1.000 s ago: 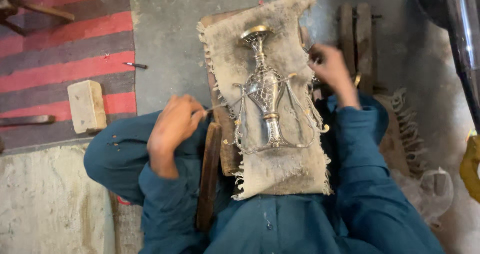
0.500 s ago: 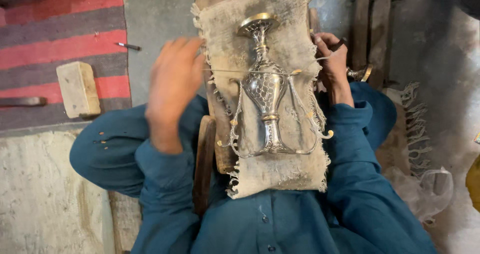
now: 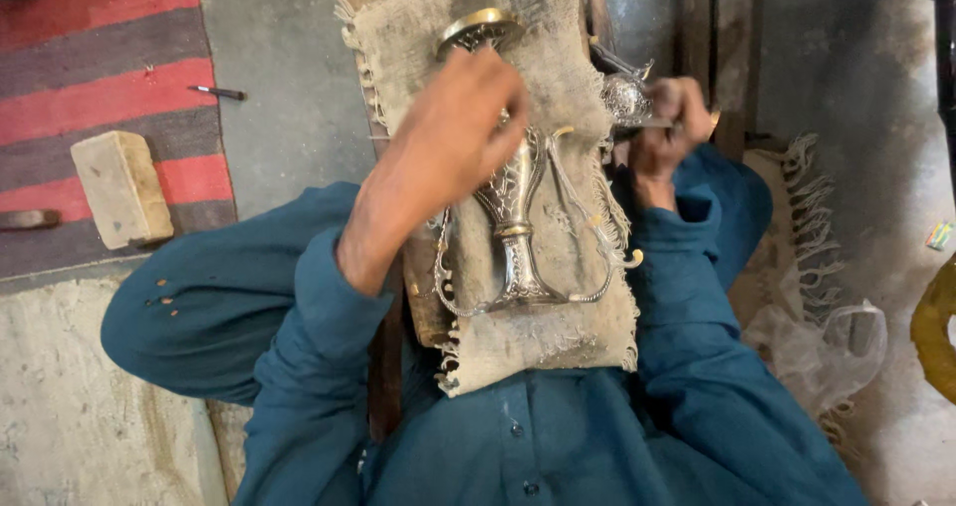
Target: The person sits on the floor with an ornate metal ewer on a board on their lap and decorates its surface by hand. They hold a small punch against the metal and strike it with a wooden mallet, repositioning the ewer and the punch repeatedly to work the patterned body, neck and rim.
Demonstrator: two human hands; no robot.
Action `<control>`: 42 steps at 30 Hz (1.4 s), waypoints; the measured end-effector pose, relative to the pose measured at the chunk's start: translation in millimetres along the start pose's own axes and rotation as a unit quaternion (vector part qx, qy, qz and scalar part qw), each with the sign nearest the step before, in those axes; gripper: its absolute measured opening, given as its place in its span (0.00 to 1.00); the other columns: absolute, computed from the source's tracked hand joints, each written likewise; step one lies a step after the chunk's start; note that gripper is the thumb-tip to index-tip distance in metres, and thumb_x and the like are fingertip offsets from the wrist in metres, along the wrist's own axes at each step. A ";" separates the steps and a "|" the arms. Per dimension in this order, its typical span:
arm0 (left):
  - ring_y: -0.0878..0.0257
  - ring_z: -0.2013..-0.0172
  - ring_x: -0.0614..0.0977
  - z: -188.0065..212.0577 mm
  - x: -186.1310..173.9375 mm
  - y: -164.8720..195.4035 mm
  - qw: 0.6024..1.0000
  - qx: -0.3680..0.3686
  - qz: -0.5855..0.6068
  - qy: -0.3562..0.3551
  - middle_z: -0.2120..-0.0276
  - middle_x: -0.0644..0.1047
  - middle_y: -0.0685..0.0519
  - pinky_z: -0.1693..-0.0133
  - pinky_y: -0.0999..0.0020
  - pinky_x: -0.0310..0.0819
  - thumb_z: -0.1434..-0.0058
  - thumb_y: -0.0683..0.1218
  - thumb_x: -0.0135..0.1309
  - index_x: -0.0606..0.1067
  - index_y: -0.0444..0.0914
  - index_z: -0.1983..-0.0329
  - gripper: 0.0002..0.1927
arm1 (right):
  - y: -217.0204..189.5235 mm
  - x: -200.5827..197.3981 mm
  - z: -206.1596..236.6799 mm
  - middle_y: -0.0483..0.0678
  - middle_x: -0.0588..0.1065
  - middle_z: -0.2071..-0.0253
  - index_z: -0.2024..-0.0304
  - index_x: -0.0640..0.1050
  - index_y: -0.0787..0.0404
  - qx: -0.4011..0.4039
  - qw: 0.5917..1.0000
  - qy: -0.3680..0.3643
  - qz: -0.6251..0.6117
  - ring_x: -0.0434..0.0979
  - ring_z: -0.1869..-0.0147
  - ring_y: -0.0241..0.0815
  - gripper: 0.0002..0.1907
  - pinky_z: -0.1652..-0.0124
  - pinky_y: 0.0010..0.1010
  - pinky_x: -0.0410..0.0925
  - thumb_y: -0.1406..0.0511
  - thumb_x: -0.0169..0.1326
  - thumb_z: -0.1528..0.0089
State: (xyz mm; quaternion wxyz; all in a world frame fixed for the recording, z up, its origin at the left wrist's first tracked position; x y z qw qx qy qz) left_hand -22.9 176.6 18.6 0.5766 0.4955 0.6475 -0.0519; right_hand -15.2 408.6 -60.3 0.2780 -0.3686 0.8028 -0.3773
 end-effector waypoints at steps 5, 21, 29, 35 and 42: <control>0.45 0.50 0.75 -7.7 -7.3 -34.2 0.995 -0.069 -0.020 0.073 0.56 0.75 0.45 0.47 0.53 0.70 0.33 0.43 0.59 0.76 0.37 0.56 0.07 | 1.9 22.6 14.8 0.58 0.78 0.48 0.45 0.76 0.72 0.126 0.941 -0.314 -0.011 0.77 0.43 0.51 0.17 0.44 0.34 0.68 0.70 0.52 0.35; 0.50 0.65 0.84 -45.0 -31.0 -57.0 0.992 -0.098 0.081 -0.027 0.66 0.82 0.43 0.62 0.57 0.75 0.35 0.45 0.62 0.82 0.37 0.53 0.10 | 0.7 47.6 -5.5 0.59 0.70 0.39 0.35 0.65 0.69 0.185 0.888 -0.406 -0.115 0.67 0.36 0.48 0.32 0.38 0.34 0.63 0.65 0.60 0.38; 0.57 0.64 0.85 -42.2 -29.2 -66.2 0.988 -0.097 0.120 -0.014 0.66 0.83 0.46 0.62 0.60 0.76 0.35 0.46 0.64 0.82 0.36 0.55 0.10 | -3.4 78.3 -35.9 0.58 0.68 0.31 0.30 0.65 0.68 0.174 0.872 -0.444 -0.107 0.64 0.29 0.45 0.26 0.32 0.34 0.58 0.63 0.50 0.28; 0.60 0.65 0.84 -36.2 -23.4 -74.0 0.985 -0.109 0.135 0.025 0.68 0.82 0.50 0.65 0.62 0.76 0.36 0.47 0.66 0.79 0.35 0.59 0.11 | -10.8 51.7 -2.5 0.59 0.72 0.40 0.37 0.70 0.70 0.170 0.900 -0.396 -0.061 0.70 0.39 0.46 0.22 0.40 0.37 0.63 0.64 0.55 0.30; 0.63 0.64 0.83 -17.2 -5.5 -83.0 0.975 -0.107 0.160 0.110 0.67 0.81 0.52 0.59 0.65 0.77 0.33 0.48 0.65 0.78 0.36 0.56 0.12 | 5.3 31.2 -11.0 0.60 0.77 0.52 0.46 0.76 0.72 0.116 0.899 -0.401 0.134 0.76 0.51 0.48 0.17 0.50 0.40 0.68 0.66 0.60 0.33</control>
Point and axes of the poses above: each hand's wrist, its own z-axis away from the middle knuckle, its own x-axis out of the palm, y = z × x, the point moved 2 cm from there along -z, towards the middle knuckle
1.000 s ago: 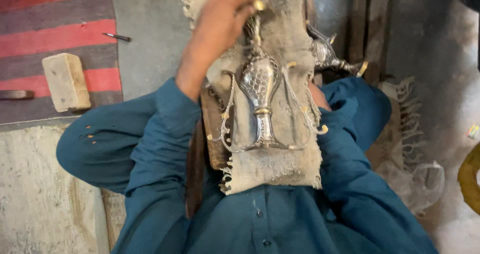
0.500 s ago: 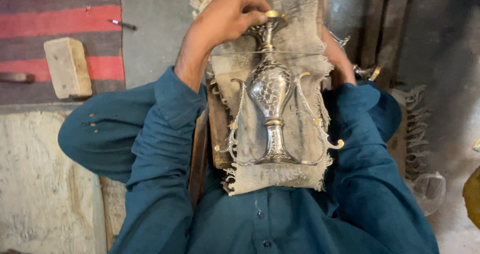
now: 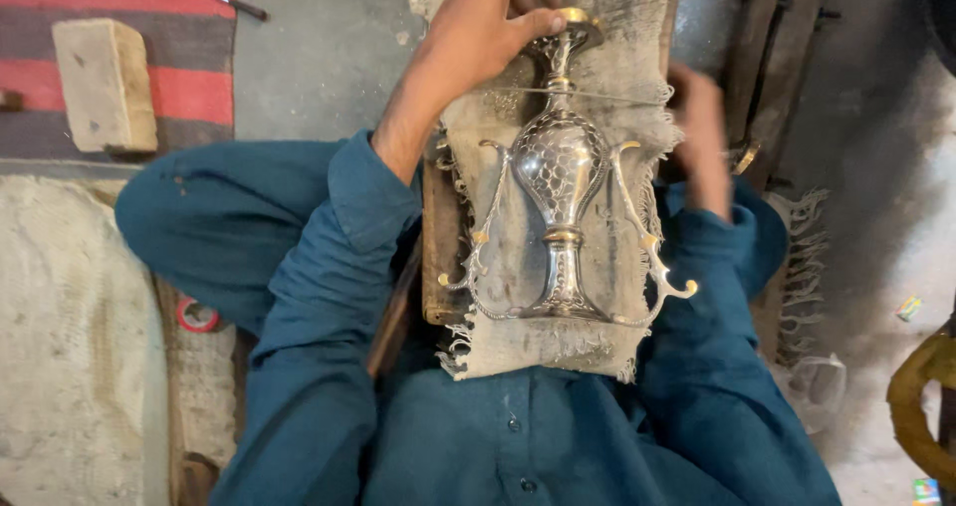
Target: The person sits on the floor with an ornate metal ewer on a board on their lap and decorates its surface by hand. They hold a small punch against the metal and strike it with a wooden mallet, repositioning the ewer and the punch repeatedly to work the patterned body, neck and rim.
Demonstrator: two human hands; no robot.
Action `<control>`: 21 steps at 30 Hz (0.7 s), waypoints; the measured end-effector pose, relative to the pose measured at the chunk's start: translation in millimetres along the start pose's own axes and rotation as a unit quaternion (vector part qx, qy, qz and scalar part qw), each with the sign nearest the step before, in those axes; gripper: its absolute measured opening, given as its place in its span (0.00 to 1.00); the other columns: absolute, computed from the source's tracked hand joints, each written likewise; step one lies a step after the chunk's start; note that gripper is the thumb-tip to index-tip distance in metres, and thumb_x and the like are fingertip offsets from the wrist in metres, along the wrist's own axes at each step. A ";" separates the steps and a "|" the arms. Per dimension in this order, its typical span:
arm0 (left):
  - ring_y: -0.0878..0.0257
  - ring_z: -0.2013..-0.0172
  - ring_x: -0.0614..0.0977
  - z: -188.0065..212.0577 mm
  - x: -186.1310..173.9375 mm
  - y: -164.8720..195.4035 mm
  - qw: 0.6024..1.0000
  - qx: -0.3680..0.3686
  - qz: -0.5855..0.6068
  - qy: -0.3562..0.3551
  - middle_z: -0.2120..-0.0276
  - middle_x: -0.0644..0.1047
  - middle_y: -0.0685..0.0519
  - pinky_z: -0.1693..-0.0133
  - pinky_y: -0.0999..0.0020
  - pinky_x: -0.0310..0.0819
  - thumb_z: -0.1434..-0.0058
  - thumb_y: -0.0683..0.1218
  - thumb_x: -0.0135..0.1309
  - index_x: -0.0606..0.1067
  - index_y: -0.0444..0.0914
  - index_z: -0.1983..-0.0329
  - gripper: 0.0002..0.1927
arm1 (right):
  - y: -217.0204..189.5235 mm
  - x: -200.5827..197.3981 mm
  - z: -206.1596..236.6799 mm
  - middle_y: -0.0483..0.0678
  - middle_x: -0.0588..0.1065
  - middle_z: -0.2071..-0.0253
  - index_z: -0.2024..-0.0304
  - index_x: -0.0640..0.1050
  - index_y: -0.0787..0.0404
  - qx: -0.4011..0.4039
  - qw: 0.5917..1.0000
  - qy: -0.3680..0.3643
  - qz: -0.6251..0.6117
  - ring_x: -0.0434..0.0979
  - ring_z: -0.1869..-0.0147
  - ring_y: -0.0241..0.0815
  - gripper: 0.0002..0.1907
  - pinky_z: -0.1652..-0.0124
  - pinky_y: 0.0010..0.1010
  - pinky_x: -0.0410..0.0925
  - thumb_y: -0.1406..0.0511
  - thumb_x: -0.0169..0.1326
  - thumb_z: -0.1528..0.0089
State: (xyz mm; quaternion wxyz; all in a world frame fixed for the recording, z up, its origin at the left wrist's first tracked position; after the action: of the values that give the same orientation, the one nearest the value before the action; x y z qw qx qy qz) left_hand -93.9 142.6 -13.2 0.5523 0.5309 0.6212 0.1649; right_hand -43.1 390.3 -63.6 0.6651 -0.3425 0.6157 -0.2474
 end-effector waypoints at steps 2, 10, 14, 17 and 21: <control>0.61 0.62 0.83 14.2 -4.6 -4.5 0.996 -0.014 0.034 0.076 0.64 0.81 0.51 0.58 0.65 0.79 0.31 0.48 0.65 0.77 0.35 0.55 0.12 | 15.2 -22.0 2.7 0.60 0.78 0.55 0.49 0.77 0.72 0.010 0.997 0.003 0.083 0.78 0.55 0.48 0.16 0.53 0.41 0.70 0.66 0.62 0.34; 0.36 0.60 0.79 201.1 -56.9 12.3 0.951 -0.183 -0.250 0.004 0.61 0.77 0.36 0.61 0.44 0.72 0.27 0.42 0.50 0.73 0.32 0.54 0.07 | -21.3 -75.5 25.3 0.52 0.77 0.53 0.49 0.74 0.70 -0.090 0.988 0.008 -0.127 0.77 0.48 0.38 0.07 0.48 0.27 0.72 0.76 0.52 0.30; 0.40 0.64 0.82 287.8 -3.7 33.8 0.856 -0.361 -0.320 -0.185 0.65 0.79 0.40 0.64 0.46 0.78 0.46 0.53 0.59 0.75 0.36 0.63 0.17 | -53.7 -58.1 -0.9 0.46 0.77 0.58 0.50 0.75 0.67 -0.105 0.954 -0.055 -0.274 0.81 0.52 0.36 0.06 0.47 0.26 0.77 0.74 0.51 0.30; 0.42 0.63 0.83 307.8 17.6 40.9 0.878 -0.295 -0.367 -0.083 0.65 0.79 0.42 0.65 0.49 0.78 0.53 0.54 0.59 0.74 0.35 0.62 0.21 | -64.9 -30.1 -28.4 0.49 0.77 0.57 0.50 0.75 0.70 -0.129 0.937 -0.087 -0.314 0.81 0.53 0.38 0.04 0.48 0.27 0.77 0.75 0.54 0.27; 0.45 0.63 0.83 315.4 6.6 32.0 0.865 -0.386 -0.310 -0.087 0.66 0.80 0.43 0.61 0.49 0.77 0.41 0.55 0.56 0.75 0.36 0.61 0.17 | -64.8 1.1 -51.7 0.45 0.79 0.57 0.51 0.76 0.67 -0.144 0.947 -0.108 -0.265 0.83 0.53 0.35 0.08 0.50 0.26 0.79 0.68 0.58 0.28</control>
State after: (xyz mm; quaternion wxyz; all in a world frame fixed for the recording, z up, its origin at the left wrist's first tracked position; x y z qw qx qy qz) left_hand 194.2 40.0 -97.0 0.7877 0.0677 0.5897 0.1649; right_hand -88.1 340.0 -15.5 0.5821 -0.6099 0.4561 -0.2848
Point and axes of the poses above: each hand's wrist, its own z-axis away from the middle knuckle, its own x-axis out of the palm, y = z × x, the point moved 2 cm from there along -z, towards the middle knuckle
